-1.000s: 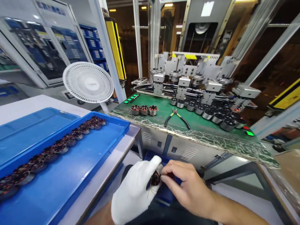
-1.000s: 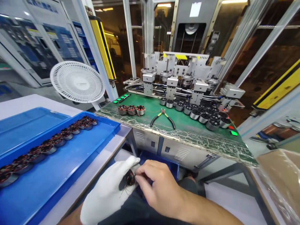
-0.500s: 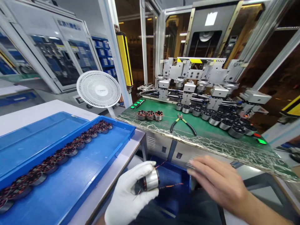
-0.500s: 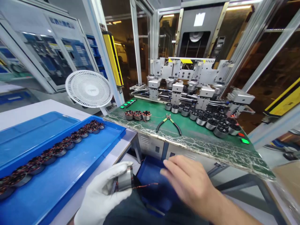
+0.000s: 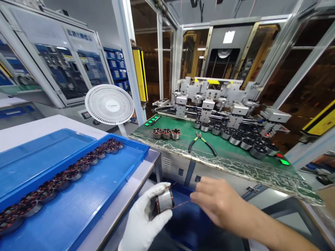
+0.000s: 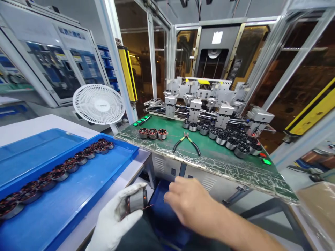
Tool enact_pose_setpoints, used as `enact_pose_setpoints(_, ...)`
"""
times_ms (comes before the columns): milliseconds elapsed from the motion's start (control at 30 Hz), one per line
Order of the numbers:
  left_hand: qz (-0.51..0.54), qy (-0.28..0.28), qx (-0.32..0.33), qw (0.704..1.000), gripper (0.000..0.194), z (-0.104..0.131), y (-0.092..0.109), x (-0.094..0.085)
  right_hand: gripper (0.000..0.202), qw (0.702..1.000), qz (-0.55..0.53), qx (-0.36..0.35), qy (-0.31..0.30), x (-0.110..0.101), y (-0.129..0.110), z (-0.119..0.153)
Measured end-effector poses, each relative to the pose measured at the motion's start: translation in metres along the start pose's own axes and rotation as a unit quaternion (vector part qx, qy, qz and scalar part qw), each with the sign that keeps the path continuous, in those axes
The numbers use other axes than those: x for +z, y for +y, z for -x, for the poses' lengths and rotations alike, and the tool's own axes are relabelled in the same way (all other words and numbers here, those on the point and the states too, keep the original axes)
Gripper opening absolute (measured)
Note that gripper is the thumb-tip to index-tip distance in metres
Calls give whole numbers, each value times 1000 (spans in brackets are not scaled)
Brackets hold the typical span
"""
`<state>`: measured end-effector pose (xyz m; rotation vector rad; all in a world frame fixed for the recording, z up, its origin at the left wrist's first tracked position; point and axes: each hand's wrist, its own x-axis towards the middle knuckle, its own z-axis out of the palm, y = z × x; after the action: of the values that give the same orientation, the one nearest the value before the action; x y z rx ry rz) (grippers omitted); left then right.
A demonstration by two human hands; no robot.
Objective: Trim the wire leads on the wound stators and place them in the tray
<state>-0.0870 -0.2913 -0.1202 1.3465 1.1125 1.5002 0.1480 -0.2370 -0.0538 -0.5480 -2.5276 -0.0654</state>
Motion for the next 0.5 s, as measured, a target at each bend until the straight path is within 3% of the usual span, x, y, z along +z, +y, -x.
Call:
enact_pose_setpoints(100, -19, 49, 52, 997, 41, -1, -2, -2, 19, 986, 18, 159, 41, 5, 39, -19)
enact_pose_setpoints(167, -18, 60, 77, 995, 44, -1, -5, 0, 42, 946, 72, 311, 52, 21, 65, -36)
enact_pose_setpoints(233, -30, 52, 98, 993, 46, 1, -8, 3, 72, 901, 108, 418, 40, 41, 86, -53)
enact_pose_setpoints(300, -49, 40, 118, 991, 46, 3, -12, 4, 95, 873, 121, 472, 20, 56, 98, -64)
enact_pose_setpoints(367, -58, 34, 126, 990, 44, 4, -13, 1, 102, 854, 123, 506, -12, 59, 104, -66)
enact_pose_setpoints(500, -42, 59, 111, 991, 44, 6, -7, -10, 88, 869, 84, 478, -100, 25, 112, -40)
